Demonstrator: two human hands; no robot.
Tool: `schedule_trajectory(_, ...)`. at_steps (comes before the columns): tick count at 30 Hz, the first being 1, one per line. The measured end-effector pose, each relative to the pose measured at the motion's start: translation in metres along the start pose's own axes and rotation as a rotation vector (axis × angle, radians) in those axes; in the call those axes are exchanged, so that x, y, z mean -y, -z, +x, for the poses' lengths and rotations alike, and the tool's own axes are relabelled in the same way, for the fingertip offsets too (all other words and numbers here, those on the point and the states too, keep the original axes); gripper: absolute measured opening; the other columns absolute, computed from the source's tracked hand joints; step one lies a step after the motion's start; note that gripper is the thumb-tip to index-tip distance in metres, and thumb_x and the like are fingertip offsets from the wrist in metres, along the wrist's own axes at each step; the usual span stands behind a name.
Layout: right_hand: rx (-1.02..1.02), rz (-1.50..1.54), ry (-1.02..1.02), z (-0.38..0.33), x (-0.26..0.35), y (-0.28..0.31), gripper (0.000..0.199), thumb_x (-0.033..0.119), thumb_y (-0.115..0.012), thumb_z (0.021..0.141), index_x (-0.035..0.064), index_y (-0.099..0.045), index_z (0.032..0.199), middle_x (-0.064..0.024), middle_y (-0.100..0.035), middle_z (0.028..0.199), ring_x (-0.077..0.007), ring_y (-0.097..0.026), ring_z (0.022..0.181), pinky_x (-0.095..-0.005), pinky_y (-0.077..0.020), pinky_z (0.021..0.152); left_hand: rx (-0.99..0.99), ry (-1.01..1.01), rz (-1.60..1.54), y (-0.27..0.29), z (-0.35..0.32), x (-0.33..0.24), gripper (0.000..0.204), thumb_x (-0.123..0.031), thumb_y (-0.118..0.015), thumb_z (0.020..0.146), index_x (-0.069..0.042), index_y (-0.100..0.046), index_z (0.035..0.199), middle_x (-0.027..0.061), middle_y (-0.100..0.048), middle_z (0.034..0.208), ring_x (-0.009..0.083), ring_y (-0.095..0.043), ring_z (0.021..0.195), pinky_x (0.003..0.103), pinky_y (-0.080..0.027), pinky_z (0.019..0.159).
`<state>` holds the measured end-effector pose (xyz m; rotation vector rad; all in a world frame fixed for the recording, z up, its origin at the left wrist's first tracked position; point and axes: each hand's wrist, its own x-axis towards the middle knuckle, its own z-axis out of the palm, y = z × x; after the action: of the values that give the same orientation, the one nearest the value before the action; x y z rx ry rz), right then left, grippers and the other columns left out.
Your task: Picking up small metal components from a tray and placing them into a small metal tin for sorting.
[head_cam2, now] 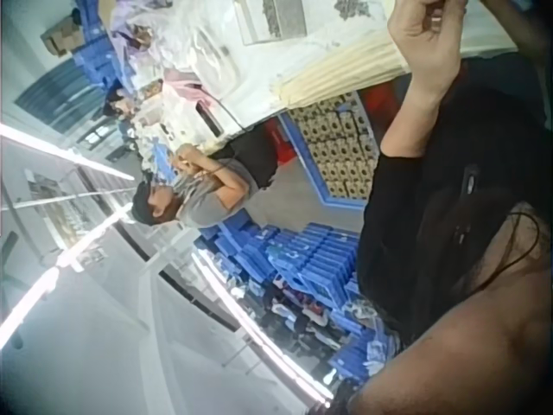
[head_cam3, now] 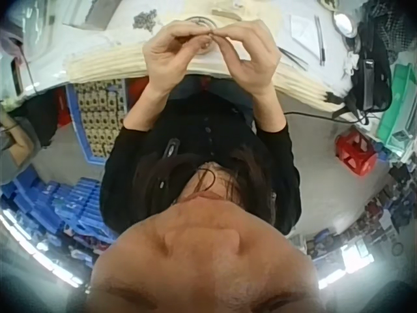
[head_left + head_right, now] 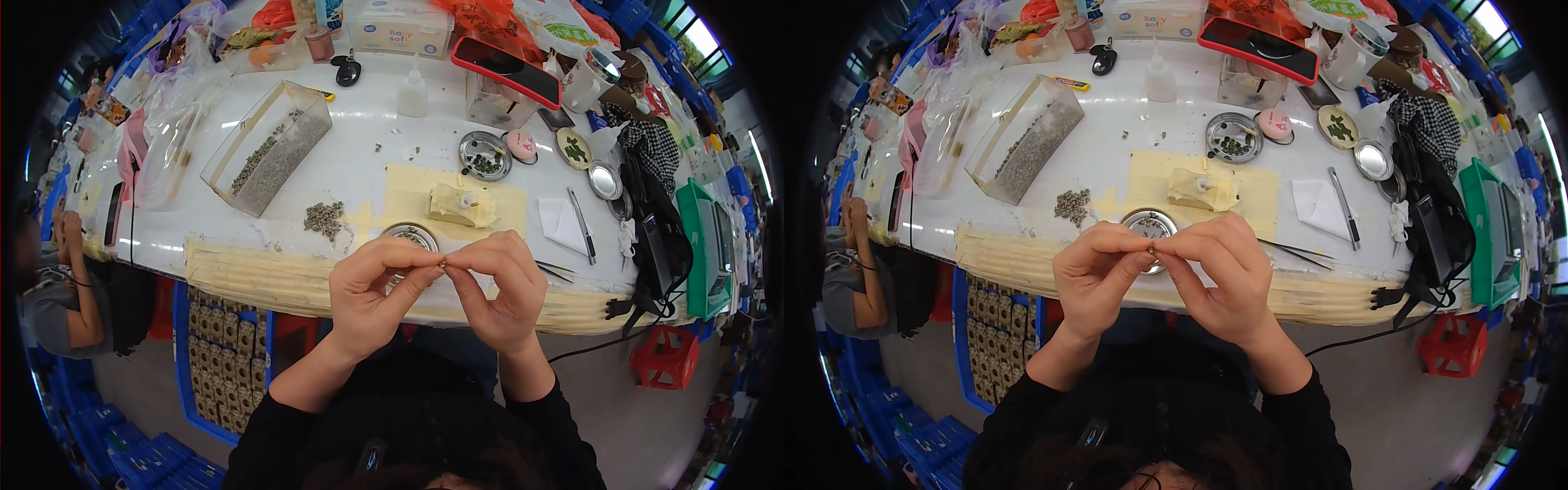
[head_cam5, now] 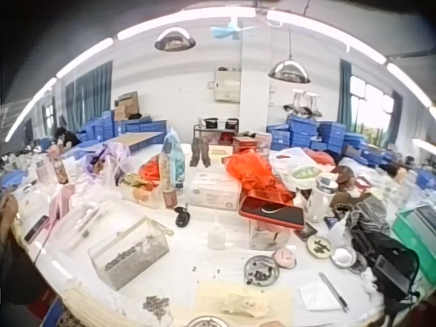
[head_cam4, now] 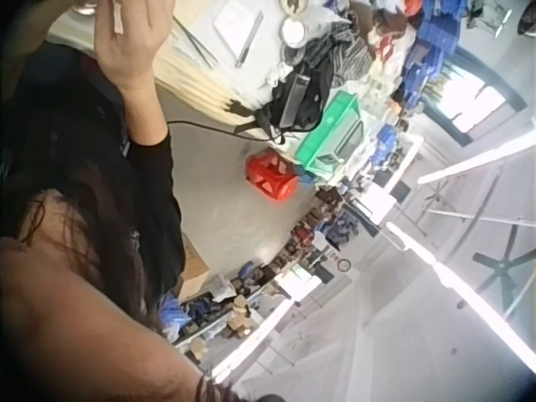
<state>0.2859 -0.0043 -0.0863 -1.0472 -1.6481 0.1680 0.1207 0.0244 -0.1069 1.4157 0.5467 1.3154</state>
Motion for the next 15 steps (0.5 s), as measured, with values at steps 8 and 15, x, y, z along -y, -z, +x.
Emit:
schedule_trajectory(8, 0.066, 0.069, -0.040, 0.0004, 0.0004, 0.0034, 0.022, -0.004, -0.078, 0.070, 0.0051, -0.070, 0.088, -0.0051, -0.065, 0.080, -0.0207, -0.059, 0.070, -0.0307, -0.0429, 0.062, 0.025, -0.079, 0.069, 0.0029, 0.0010, -0.0024, 0.016, 0.008, -0.072, 0.082, 0.002, -0.069, 0.096, 0.0103, -0.068, 0.091, 0.0162, -0.065, 0.083, 0.026, -0.051, 0.072)
schedule_trajectory(15, 0.070, 0.048, 0.042, 0.0022, -0.0003, 0.0045, 0.025, -0.005, -0.077, 0.067, 0.0058, -0.069, 0.088, -0.0039, -0.064, 0.079, -0.0205, -0.059, 0.069, -0.0312, -0.0421, 0.061, 0.060, -0.083, 0.022, 0.0046, 0.0012, -0.0011, 0.016, 0.010, -0.070, 0.082, 0.004, -0.067, 0.097, 0.0108, -0.067, 0.092, 0.0160, -0.064, 0.085, 0.027, -0.051, 0.074)
